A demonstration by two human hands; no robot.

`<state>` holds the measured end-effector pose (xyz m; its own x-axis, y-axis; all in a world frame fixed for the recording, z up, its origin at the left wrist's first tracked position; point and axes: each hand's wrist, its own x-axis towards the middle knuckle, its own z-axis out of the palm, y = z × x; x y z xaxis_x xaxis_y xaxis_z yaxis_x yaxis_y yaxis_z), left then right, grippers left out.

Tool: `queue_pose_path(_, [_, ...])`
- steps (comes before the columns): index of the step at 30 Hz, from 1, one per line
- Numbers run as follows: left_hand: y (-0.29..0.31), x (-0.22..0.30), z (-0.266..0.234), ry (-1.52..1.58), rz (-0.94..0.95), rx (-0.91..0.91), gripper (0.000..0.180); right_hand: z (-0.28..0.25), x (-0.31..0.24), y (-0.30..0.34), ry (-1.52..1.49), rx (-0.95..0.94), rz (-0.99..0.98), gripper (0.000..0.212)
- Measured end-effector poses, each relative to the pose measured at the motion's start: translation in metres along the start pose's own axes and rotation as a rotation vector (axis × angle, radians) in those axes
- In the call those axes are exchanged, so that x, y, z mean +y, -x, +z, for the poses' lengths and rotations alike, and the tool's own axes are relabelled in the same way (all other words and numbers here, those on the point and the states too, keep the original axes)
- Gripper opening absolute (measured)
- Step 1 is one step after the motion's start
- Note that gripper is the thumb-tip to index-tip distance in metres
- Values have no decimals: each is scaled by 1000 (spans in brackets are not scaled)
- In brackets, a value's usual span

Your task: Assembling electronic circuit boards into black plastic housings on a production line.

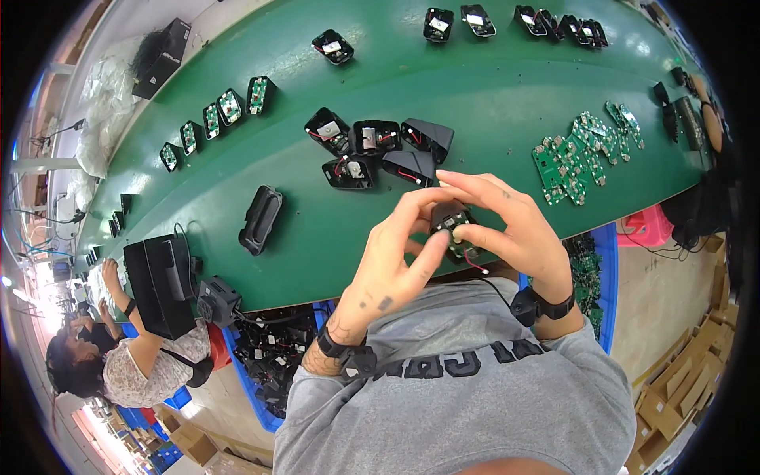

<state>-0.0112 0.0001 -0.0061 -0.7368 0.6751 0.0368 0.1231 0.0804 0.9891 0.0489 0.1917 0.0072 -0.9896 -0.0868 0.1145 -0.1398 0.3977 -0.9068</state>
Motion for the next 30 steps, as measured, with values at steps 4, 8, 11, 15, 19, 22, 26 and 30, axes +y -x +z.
queue_pose_path(4, [-10,13,-7,546,-205,-35,63,-3,11,-7,50,236,-276,35])
queue_pose_path(8, [-14,6,-7,715,-251,180,52,4,16,3,-209,409,-174,25])
queue_pose_path(11, [-11,3,1,629,-179,240,42,25,16,4,-365,485,-98,30])
queue_pose_path(15, [-11,0,4,489,-134,259,42,30,19,3,-360,522,-104,27])
queue_pose_path(19, [-9,-3,7,409,-128,276,41,32,17,-2,-243,490,-172,16])
queue_pose_path(22, [-10,0,6,422,-159,262,39,31,18,-2,-125,492,-251,10])
queue_pose_path(26, [-8,6,1,564,-250,180,39,20,12,-2,203,395,-341,7])
queue_pose_path(30, [-5,5,4,396,-125,279,41,18,-1,-1,381,373,-305,5])
